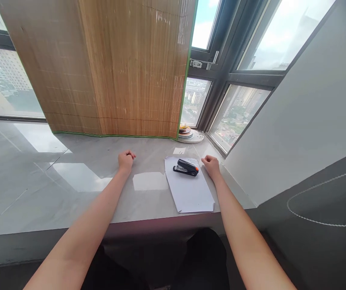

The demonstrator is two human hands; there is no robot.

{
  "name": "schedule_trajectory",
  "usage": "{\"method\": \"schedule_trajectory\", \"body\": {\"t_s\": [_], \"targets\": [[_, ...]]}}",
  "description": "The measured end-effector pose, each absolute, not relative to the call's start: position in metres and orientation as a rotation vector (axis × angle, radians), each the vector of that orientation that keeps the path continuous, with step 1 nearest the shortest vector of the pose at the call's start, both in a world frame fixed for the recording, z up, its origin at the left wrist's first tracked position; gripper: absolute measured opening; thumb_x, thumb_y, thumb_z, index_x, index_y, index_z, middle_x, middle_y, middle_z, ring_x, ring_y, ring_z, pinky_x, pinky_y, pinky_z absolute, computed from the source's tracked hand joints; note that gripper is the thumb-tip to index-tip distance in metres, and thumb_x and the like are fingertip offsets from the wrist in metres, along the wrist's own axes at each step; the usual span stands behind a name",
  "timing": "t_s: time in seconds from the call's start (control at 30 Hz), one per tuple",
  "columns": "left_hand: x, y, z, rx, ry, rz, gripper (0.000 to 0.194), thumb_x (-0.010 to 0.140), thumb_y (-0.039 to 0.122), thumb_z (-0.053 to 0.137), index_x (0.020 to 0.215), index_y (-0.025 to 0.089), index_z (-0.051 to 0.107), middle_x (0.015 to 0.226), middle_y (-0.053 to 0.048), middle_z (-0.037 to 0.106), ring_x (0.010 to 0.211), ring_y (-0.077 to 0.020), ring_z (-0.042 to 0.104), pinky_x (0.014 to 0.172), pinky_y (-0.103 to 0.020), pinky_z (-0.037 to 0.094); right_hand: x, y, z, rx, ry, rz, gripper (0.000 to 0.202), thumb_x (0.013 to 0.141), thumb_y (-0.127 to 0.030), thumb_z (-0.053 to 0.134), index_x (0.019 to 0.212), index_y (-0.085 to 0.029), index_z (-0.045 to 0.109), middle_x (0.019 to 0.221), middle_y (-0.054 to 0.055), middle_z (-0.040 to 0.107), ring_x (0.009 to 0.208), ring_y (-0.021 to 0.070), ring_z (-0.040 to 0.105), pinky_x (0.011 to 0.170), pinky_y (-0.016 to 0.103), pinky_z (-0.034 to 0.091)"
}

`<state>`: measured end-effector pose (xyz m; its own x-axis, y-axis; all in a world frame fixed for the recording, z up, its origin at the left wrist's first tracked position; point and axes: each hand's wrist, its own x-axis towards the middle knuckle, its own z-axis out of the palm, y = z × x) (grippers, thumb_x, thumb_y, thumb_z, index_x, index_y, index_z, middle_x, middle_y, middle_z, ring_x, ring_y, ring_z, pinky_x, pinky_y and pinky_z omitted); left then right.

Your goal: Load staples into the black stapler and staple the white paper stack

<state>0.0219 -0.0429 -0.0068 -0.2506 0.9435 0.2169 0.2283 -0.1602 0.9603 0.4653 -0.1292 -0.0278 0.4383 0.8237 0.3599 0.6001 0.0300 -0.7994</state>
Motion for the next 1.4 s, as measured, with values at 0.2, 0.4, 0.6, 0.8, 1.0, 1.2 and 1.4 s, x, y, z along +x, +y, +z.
{"method": "schedule_trajectory", "body": {"t_s": [0.2, 0.4, 0.6, 0.8, 1.0, 1.2, 1.4], "targets": [[-0.094, -0.073, 0.006, 2.014, 2.006, 0.967, 0.021, 0.077, 0.019, 0.059, 0.089, 0.021, 0.075, 0.121, -0.018, 0.076, 0.129, -0.0388, 0.062, 0.11, -0.053, 0.046, 0.464, -0.123, -0.029, -1.686, -1.39, 0.223, 0.039, 0.077, -0.048, 0.064, 0.058, -0.026, 0.039, 0.056, -0.005, 0.038, 0.061, 0.0151, 0.037, 0.062, 0.031, 0.031], [-0.229, -0.1, -0.01, 1.766, 2.522, 0.263, 0.064, 0.104, 0.055, 0.04, 0.155, 0.019, 0.054, 0.176, -0.021, 0.034, 0.16, -0.0509, 0.023, 0.115, -0.085, 0.022, 0.463, -0.111, -0.032, -1.862, -1.327, 0.207, 0.035, 0.08, -0.049, 0.067, 0.062, -0.026, 0.049, 0.06, 0.0, 0.056, 0.061, 0.0187, 0.049, 0.061, 0.032, 0.038], [-0.233, -0.102, -0.014, 1.787, 2.54, 0.298, 0.07, 0.103, 0.058, 0.036, 0.16, 0.02, 0.05, 0.176, -0.021, 0.034, 0.161, -0.0476, 0.025, 0.12, -0.084, 0.016, 0.436, -0.075, -0.03, -1.624, -1.872, 0.077, 0.033, 0.087, -0.02, 0.051, 0.111, -0.023, 0.072, 0.13, 0.015, 0.073, 0.127, 0.0315, 0.065, 0.109, 0.047, 0.052], [-0.23, -0.106, -0.012, 1.818, 2.494, 0.372, 0.072, 0.098, 0.056, 0.039, 0.158, 0.019, 0.054, 0.173, -0.026, 0.037, 0.159, -0.0523, 0.027, 0.118, -0.087, 0.017, 0.398, -0.044, -0.033, -1.61, -2.132, 0.336, 0.043, 0.097, -0.031, 0.054, 0.137, -0.024, 0.069, 0.157, 0.014, 0.061, 0.153, 0.034, 0.05, 0.129, 0.059, 0.037], [-0.229, -0.107, -0.013, 1.843, 2.495, 0.391, 0.071, 0.098, 0.055, 0.039, 0.156, 0.016, 0.055, 0.171, -0.029, 0.038, 0.158, -0.054, 0.027, 0.116, -0.089, 0.017, 0.283, -0.035, -0.036, -1.585, -1.98, 0.466, 0.036, 0.101, -0.034, 0.059, 0.134, -0.024, 0.068, 0.162, 0.014, 0.057, 0.161, 0.0365, 0.038, 0.133, 0.072, 0.008], [-0.231, -0.105, -0.013, 1.851, 2.487, 0.34, 0.071, 0.099, 0.053, 0.039, 0.157, 0.015, 0.054, 0.172, -0.028, 0.036, 0.159, -0.0549, 0.026, 0.116, -0.089, 0.016, 0.125, -0.019, -0.036, -1.413, -1.964, 0.552, 0.028, 0.101, -0.028, 0.064, 0.129, -0.025, 0.069, 0.161, 0.006, 0.059, 0.16, 0.0344, 0.04, 0.136, 0.067, 0.008], [-0.232, -0.103, -0.015, 1.86, 2.462, 0.329, 0.074, 0.1, 0.053, 0.04, 0.16, 0.012, 0.051, 0.173, -0.03, 0.033, 0.159, -0.0587, 0.022, 0.115, -0.091, 0.013, 0.043, -0.019, -0.028, -1.313, -1.959, 0.669, 0.029, 0.1, -0.031, 0.066, 0.126, -0.02, 0.07, 0.156, 0.001, 0.064, 0.159, 0.0339, 0.042, 0.137, 0.063, 0.009]]}}
